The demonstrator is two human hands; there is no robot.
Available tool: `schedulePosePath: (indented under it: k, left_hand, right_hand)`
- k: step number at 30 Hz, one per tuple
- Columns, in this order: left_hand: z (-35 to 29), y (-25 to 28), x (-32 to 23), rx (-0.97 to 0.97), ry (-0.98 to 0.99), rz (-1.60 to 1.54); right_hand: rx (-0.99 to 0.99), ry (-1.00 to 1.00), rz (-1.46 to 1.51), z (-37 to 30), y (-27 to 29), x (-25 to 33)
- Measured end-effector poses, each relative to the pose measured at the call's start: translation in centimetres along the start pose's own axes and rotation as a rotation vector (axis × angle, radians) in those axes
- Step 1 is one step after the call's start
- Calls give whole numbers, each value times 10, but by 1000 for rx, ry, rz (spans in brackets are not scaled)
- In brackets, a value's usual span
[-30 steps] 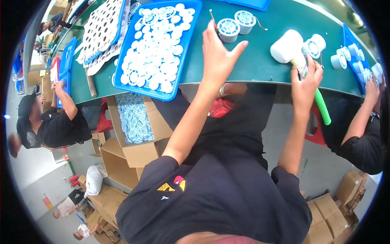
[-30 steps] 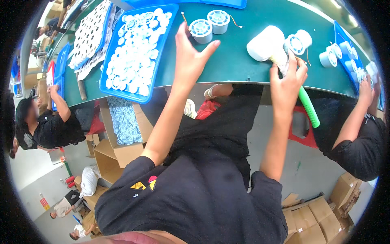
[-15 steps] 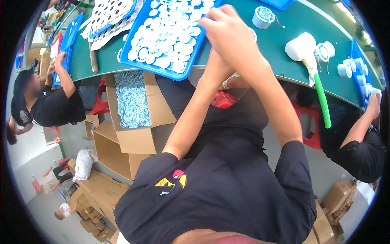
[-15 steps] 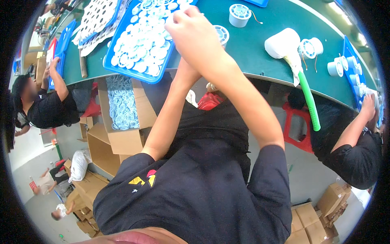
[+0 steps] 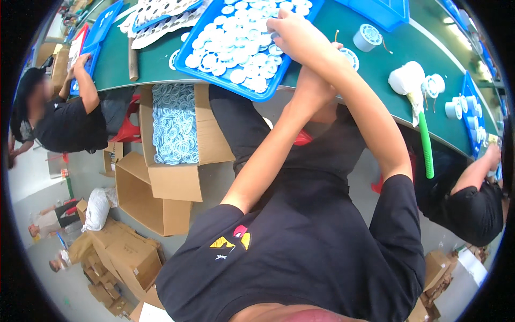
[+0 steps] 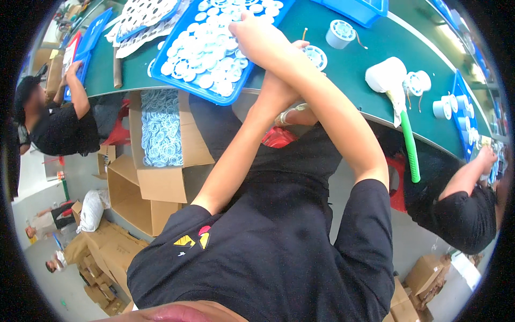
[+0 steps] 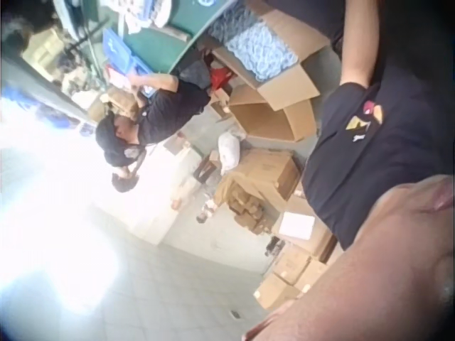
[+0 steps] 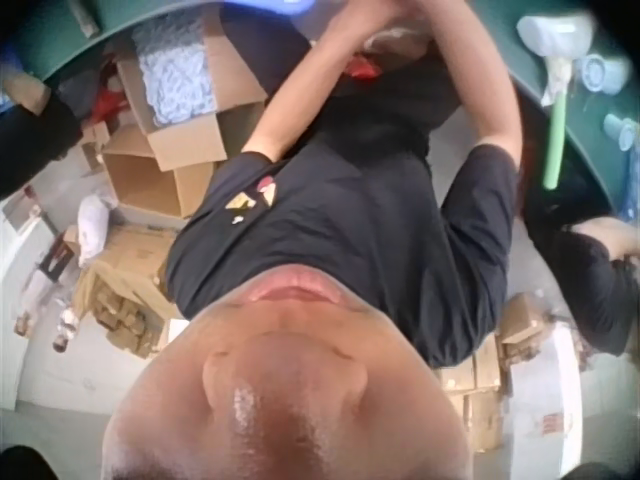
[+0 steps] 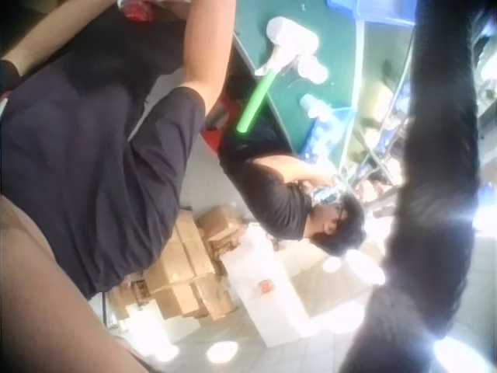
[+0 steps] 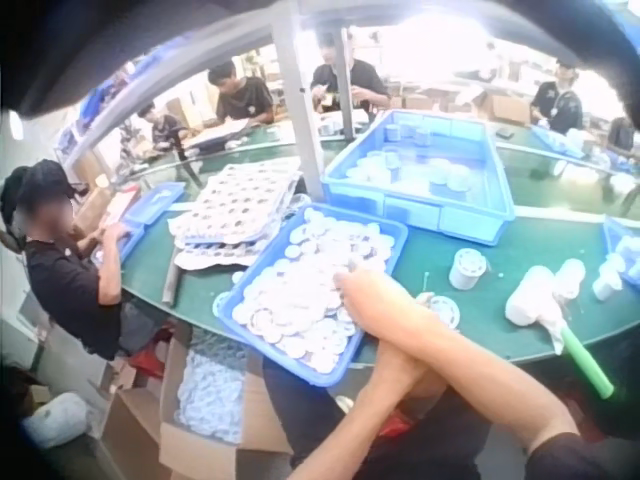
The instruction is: Assembling small circular electronic components on a production line.
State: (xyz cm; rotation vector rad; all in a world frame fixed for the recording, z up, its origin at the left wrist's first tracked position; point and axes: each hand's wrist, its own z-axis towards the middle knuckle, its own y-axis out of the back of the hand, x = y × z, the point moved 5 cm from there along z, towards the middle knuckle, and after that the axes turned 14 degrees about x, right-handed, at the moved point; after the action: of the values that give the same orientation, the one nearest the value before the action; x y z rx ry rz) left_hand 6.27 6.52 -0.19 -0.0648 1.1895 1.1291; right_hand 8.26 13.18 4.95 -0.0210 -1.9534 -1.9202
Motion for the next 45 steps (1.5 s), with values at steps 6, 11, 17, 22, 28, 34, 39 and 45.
schedulePosePath:
  k: [6,11,17,22,28,34,39,45]
  left_hand:
    - [-3,16,-6,-13,167,6]
    - [-1,11,-4,-36,100,17]
    - [-1,11,-5,-27,113,29]
    - [-6,17,-4,-34,86,41]
    - [-5,15,-9,11,107,24]
    - [-9,16,-7,2,149,0]
    - [-7,14,-11,8,136,4]
    - [-7,17,-5,-22,115,8]
  right_hand:
    - [-519,-86,322,-117,62,-32]
    - [-451,-124,26,-159,15,-34]
    - [-396,-160,114,-160,7,-23]
    - [-613,22,110,-152,41,-11]
    - [-202,76,-92,32,51,-67]
    - [54,-25,-127,113,13,-91]
    - [-111,75,-201,104,18,-86]
    - [-285,160,123,28,72,-73]
